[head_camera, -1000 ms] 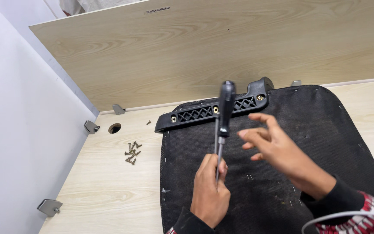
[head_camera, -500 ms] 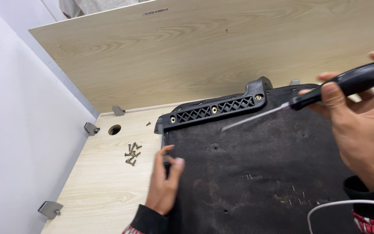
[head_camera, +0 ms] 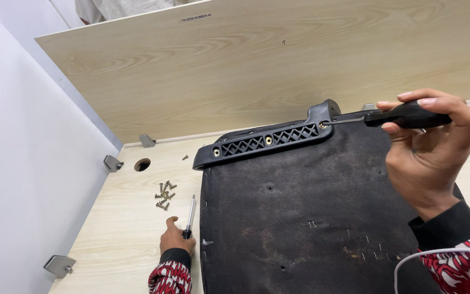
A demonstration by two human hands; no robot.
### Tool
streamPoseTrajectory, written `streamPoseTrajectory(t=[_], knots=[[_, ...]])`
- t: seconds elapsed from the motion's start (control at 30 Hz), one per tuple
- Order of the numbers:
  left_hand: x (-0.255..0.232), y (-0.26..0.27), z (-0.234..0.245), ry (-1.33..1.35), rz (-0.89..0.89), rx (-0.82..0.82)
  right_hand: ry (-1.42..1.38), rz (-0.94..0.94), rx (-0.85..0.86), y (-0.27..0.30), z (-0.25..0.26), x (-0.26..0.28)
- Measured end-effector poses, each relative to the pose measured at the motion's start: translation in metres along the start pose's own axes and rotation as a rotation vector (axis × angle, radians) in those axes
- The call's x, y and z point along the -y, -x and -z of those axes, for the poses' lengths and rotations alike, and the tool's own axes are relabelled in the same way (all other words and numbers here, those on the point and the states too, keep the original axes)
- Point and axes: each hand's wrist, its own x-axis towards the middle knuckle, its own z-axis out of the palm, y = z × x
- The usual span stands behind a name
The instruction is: The person uses a manual screwdriver to fasten screws into a black plastic bracket attached to a black fabric-covered panel. The person repeatedly tightens and loosens screws at multiple positions on the bracket while working on a light wood-grain surface.
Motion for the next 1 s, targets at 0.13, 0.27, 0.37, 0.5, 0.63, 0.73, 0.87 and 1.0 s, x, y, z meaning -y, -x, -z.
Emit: streamPoseTrajectory(t=[0.13,0.27,0.37,0.5,0.63,0.73,0.87,1.0], knots=[[-0.017,0.006,-0.007,-0.015,-0.032,-0.051,0.048,0.022,-0.021,-0.001,-0.003,0.002],[-0.023,-0.001,-0.021,0.046,-0.101,-0.140,0.048,-0.002,-0.008,-0.006,-0.009,0.005],[-0.022,-0.008,-0.027,0.058,-0.106,-0.129,0.079,-0.010,-0.007,-0.010,-0.011,0.007],[-0.016,-0.013,-0.028,0.090,-0.110,-0.109,0.135,-0.028,0.005,-0.019,-0.012,0.003],[-0.020,-0.022,-0.030,0.141,-0.049,-0.063,0.123,-0.078,-0.070,-0.028,-0.014,-0.019],[-0.028,-0.025,-0.027,0.160,-0.061,-0.099,-0.173,-0.217,-0.188,-0.039,-0.014,-0.042],[-0.048,-0.014,-0.001,0.269,-0.063,-0.255,-0.309,-0.300,-0.231,-0.051,-0.014,-0.064],[-0.103,-0.005,0.045,0.455,-0.129,-0.528,-0.255,-0.298,-0.272,-0.044,-0.024,-0.063]])
